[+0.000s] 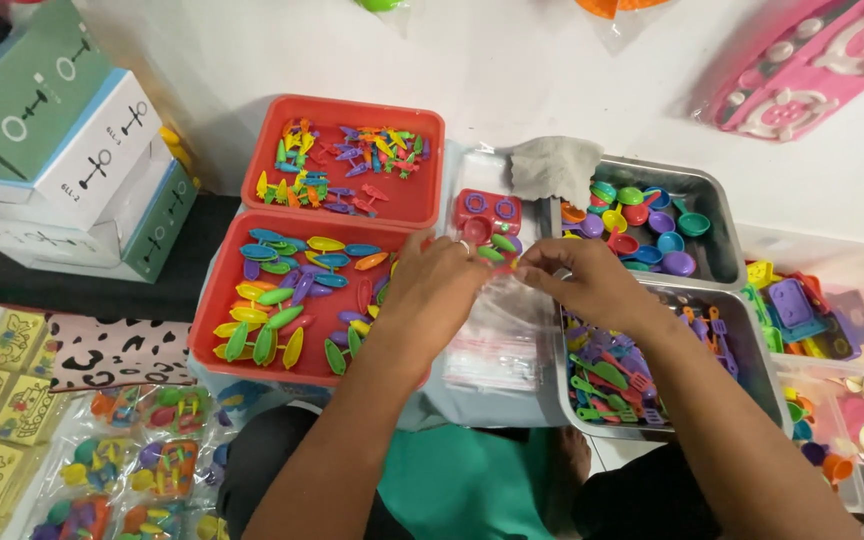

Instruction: Cleaning small plastic toy components with a cloth and sorting them into trays or packing them into small bags.

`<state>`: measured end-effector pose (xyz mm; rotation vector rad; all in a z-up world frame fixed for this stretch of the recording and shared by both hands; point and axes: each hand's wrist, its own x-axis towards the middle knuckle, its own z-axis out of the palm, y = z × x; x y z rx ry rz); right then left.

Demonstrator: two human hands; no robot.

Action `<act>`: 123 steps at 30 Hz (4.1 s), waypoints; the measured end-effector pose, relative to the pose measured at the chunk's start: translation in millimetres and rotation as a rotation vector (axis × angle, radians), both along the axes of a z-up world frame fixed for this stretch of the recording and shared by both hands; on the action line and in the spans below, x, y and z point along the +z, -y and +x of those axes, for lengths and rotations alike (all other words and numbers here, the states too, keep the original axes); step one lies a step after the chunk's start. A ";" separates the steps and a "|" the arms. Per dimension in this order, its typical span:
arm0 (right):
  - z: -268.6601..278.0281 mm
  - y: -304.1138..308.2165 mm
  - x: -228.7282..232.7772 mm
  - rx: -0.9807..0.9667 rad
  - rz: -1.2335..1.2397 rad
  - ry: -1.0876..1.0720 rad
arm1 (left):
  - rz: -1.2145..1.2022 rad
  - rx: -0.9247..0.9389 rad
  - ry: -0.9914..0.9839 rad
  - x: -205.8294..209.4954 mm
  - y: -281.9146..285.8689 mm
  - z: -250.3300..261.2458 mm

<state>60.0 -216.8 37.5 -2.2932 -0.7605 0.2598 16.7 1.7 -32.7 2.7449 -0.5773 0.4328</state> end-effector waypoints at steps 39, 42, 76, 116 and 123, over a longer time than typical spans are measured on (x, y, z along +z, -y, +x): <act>0.5 -15.6 -48.6 0.289 -0.260 0.600 | -1.851 -0.391 0.081 83.3 -60.9 -23.9; 19.1 -11.8 -57.4 0.287 -0.378 0.644 | -2.025 -0.539 -0.005 71.4 -63.6 -19.1; -52.5 25.1 -26.9 -0.071 0.583 -0.611 | -1.616 -0.089 -0.321 74.0 35.6 -21.6; -57.2 25.0 3.8 0.212 0.249 -0.601 | -1.405 0.019 -0.428 74.1 -1.3 -17.2; -11.4 16.7 25.6 -0.151 0.033 0.088 | -1.482 -0.005 -0.427 58.4 -18.8 -10.4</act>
